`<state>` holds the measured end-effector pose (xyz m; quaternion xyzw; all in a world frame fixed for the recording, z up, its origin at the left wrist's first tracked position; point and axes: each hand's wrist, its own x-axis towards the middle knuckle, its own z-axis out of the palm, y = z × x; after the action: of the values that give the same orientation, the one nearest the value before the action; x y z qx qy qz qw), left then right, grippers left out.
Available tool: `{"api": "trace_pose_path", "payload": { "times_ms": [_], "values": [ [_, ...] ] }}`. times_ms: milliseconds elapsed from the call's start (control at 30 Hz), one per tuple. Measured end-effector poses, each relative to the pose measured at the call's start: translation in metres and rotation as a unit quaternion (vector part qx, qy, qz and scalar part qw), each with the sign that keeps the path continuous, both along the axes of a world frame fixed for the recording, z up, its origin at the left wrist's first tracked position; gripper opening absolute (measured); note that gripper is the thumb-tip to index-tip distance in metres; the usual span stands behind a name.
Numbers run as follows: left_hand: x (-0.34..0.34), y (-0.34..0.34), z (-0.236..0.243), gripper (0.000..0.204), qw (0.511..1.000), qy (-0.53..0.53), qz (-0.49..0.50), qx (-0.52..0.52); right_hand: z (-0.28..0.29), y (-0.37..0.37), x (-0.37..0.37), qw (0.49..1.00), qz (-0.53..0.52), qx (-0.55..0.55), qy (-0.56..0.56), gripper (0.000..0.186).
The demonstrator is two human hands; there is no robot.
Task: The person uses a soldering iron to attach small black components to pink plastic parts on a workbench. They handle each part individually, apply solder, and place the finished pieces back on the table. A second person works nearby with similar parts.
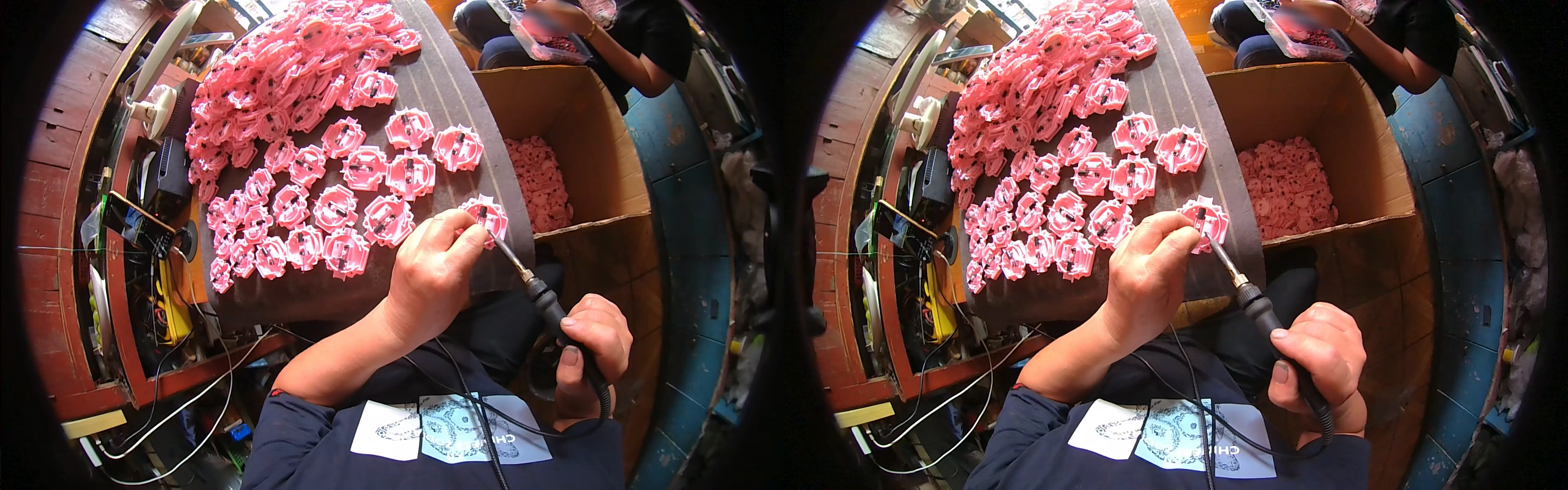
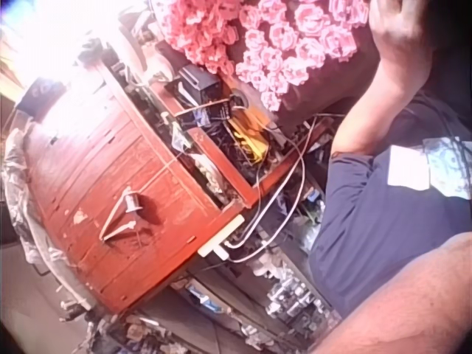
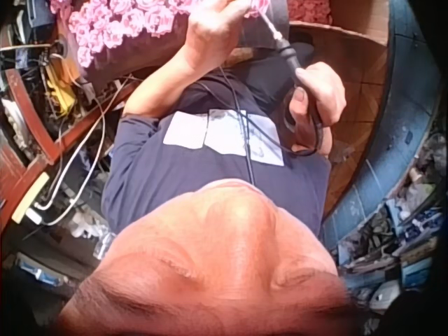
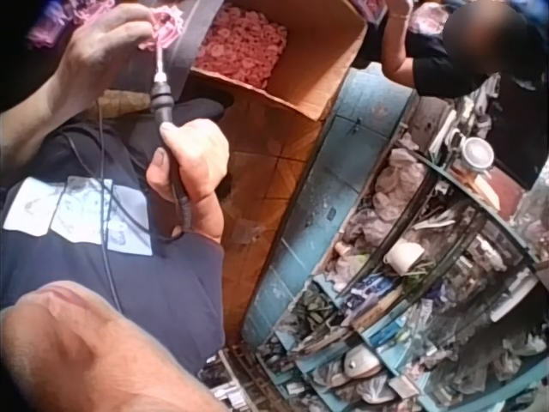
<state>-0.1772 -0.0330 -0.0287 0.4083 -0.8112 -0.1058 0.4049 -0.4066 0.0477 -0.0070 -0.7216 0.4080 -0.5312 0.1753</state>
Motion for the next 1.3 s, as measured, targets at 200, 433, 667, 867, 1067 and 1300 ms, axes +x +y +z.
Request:
{"api": "trace_pose_path", "payload": {
  "times_ms": [200,433,667,867,1067,1300],
  "values": [
    [-0.001,-0.001,0.0,0.031,1.0,0.004,-0.003,-0.002,0.001,-0.002,0.001,1.0,-0.003,-0.012,0.005,0.019],
    [-0.002,0.0,-0.001,0.029,1.0,0.004,0.001,-0.003,-0.007,0.005,-0.003,0.998,-0.033,-0.019,-0.043,0.025],
    [-0.001,0.0,0.002,0.028,1.0,0.001,0.003,-0.003,-0.014,0.003,-0.006,0.997,-0.01,-0.027,-0.07,0.028],
    [0.0,0.001,-0.001,0.028,1.0,0.0,0.012,-0.008,-0.026,-0.029,0.01,0.998,-0.012,-0.048,-0.048,0.026],
    [-0.002,0.0,0.002,0.036,1.0,0.002,0.002,0.0,-0.039,-0.056,0.03,0.997,-0.003,-0.066,-0.029,0.025],
    [-0.001,-0.001,0.002,0.034,1.0,0.015,-0.004,-0.007,-0.038,-0.068,0.045,0.997,-0.029,-0.066,0.03,0.038]
  ]
}}
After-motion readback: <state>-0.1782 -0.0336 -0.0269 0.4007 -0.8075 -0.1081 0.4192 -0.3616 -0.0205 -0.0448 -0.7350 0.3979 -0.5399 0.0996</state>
